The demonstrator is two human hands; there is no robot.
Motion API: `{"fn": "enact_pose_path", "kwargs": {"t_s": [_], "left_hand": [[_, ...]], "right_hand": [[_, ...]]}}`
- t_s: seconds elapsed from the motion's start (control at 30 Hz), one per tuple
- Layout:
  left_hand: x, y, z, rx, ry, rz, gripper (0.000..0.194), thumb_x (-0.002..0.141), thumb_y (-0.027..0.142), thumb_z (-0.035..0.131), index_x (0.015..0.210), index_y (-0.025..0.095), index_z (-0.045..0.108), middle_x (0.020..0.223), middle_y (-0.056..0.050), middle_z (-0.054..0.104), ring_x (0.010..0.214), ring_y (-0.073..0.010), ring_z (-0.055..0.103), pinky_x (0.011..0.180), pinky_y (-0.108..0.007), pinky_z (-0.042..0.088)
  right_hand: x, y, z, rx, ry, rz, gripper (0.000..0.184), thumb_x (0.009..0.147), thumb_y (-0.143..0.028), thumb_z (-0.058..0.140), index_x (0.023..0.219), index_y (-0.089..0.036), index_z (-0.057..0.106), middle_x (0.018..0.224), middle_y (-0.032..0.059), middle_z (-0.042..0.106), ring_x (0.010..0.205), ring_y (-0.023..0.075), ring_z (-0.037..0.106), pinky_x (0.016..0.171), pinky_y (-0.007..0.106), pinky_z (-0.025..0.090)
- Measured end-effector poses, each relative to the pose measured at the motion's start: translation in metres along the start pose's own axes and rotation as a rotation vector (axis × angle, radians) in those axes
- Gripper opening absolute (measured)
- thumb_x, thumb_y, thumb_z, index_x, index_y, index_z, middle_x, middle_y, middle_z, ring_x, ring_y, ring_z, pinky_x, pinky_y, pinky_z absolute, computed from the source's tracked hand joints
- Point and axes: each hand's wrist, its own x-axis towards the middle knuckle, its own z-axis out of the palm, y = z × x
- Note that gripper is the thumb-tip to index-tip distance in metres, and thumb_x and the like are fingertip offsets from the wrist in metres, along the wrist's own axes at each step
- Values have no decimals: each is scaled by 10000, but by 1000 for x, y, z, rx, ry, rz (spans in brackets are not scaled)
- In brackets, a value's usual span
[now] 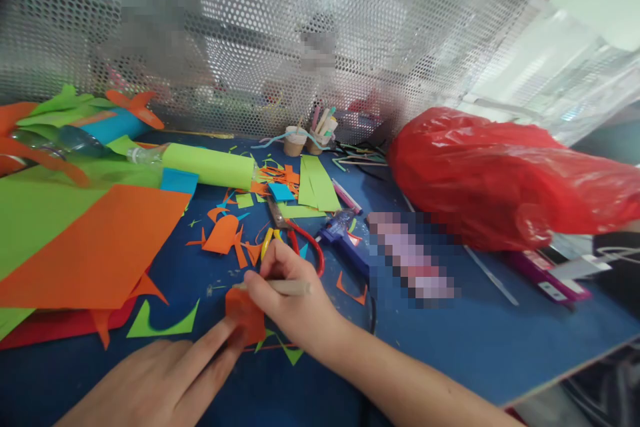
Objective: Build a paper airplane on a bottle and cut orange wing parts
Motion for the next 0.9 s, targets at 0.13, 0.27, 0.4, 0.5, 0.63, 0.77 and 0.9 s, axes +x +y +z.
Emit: {"fn": "enact_pose_path", "kwargs": {"t_s": [0.13, 0.27, 0.4, 0.5, 0.63, 0.77, 0.9], "left_hand": [[1, -2, 1, 2, -6, 55, 450, 864, -22, 324, 1167, 92, 636, 1107, -146, 746, 525, -184, 692, 400, -264, 504], [3, -3, 1, 15, -35, 61, 468, 837, -39, 329, 1170, 87, 634, 1112, -154, 743, 509, -183, 688, 388, -263, 498], [3, -2, 1, 25, -15, 55, 470, 838, -39, 329, 1159, 101, 642, 1104, -149, 747, 495, -180, 680, 389, -265, 494], [3, -3, 0, 33, -11, 50, 448, 840, -32, 360, 1146, 116, 651, 1088, -142, 754, 477, -170, 668, 386, -255, 487], [4, -3, 0, 39, -8, 52, 436, 835, -28, 380, 1136, 124, 656, 1063, -136, 763, 475, -171, 667, 377, -251, 482], [3, -2, 0, 34, -19, 51, 435, 841, -18, 375, 1143, 130, 652, 1045, -135, 768, 471, -178, 668, 371, -257, 478], [3, -2, 2, 29, -25, 52, 435, 841, -10, 386, 1157, 137, 646, 1041, -126, 770, 466, -174, 664, 366, -255, 470]], "right_hand": [[3, 5, 1, 41, 12, 3, 322, 827, -311, 630, 659, -242, 364, 552, -107, 349, 446, 77, 296, 475, 229, 326], [1, 6, 2, -21, -11, 35, 320, 825, -289, 641, 657, -241, 373, 508, -111, 377, 406, 69, 312, 439, 223, 302], [0, 7, 2, -42, -56, 48, 308, 828, -284, 636, 671, -240, 375, 494, -106, 400, 403, 73, 361, 399, 211, 253], [0, 7, 2, -57, -58, 41, 292, 849, -279, 619, 683, -239, 382, 491, -103, 423, 403, 73, 371, 395, 205, 260], [0, 8, 1, -67, -72, 20, 282, 859, -271, 607, 687, -239, 387, 488, -101, 437, 405, 76, 378, 398, 203, 273], [0, 7, 0, -63, -85, 22, 279, 856, -272, 604, 687, -241, 385, 482, -103, 437, 399, 77, 379, 399, 205, 274], [0, 7, 1, -87, -79, 28, 288, 849, -264, 606, 675, -241, 378, 479, -102, 422, 405, 78, 368, 404, 207, 270]]}}
